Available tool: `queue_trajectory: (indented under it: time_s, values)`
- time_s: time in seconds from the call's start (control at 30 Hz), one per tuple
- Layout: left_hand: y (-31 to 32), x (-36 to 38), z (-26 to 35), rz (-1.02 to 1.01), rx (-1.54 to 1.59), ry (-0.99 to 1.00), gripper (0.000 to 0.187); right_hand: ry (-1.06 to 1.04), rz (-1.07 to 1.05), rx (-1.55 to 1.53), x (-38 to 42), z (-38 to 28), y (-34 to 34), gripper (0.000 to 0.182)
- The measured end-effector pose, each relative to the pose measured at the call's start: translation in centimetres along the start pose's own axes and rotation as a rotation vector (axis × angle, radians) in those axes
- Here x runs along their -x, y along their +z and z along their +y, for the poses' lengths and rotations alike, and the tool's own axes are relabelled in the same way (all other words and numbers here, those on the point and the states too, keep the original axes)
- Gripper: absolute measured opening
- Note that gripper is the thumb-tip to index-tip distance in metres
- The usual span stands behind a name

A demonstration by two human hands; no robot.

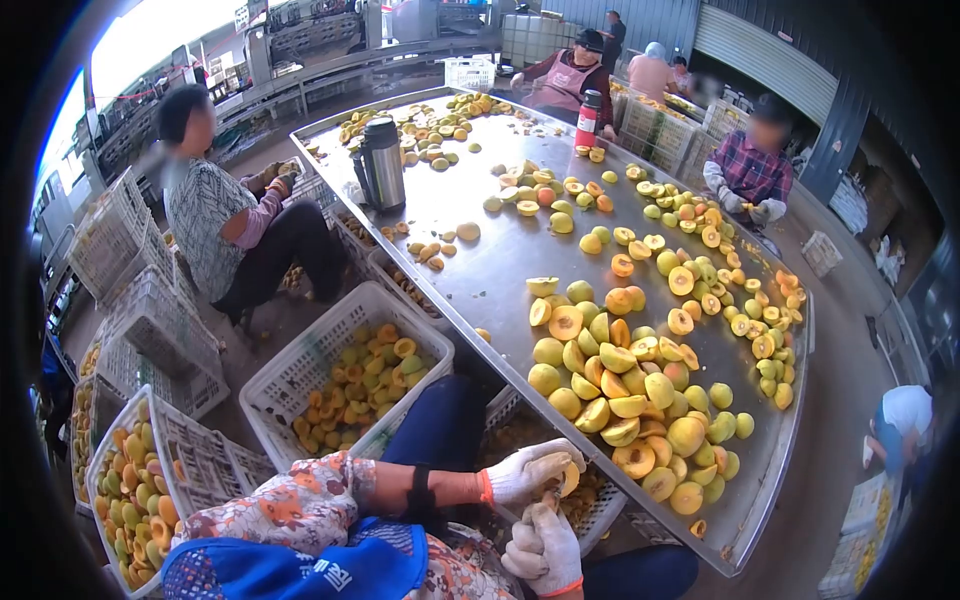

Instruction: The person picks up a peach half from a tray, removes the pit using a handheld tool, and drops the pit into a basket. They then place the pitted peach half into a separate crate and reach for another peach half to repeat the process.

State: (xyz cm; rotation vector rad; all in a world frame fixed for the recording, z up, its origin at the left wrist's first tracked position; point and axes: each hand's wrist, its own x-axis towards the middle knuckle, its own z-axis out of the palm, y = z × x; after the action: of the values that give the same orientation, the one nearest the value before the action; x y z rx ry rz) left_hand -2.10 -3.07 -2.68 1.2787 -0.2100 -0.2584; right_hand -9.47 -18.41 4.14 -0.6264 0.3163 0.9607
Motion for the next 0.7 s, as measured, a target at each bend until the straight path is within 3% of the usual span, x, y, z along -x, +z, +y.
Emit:
queue_trajectory:
  time_s: [0.17,0.23,0.4,0.53,0.7]
  values:
    - [-0.4,0.3,1.3,-0.02,-0.242,0.167,0.043,-0.065,0.075,0.003,0.1,0.6,1.0,0.016]
    - [-0.6,-0.6,0.3,-0.073,-0.12,0.074,0.044,-0.072,0.089,-0.014,-0.2,0.4,0.8,0.017]
    - [-1.4,-0.7,0.4,-0.166,-0.049,0.067,0.048,0.039,-0.155,-0.085,-0.4,-0.2,-0.6,0.025]
    - [-0.8,-0.9,0.3,-0.112,0.14,0.01,0.044,0.057,-0.229,-0.175,-0.7,-0.4,-0.7,0.039]
    - [0.4,0.3,1.8,0.041,0.163,-0.003,0.042,0.076,-0.226,-0.175,-1.0,-0.7,-0.8,0.041]
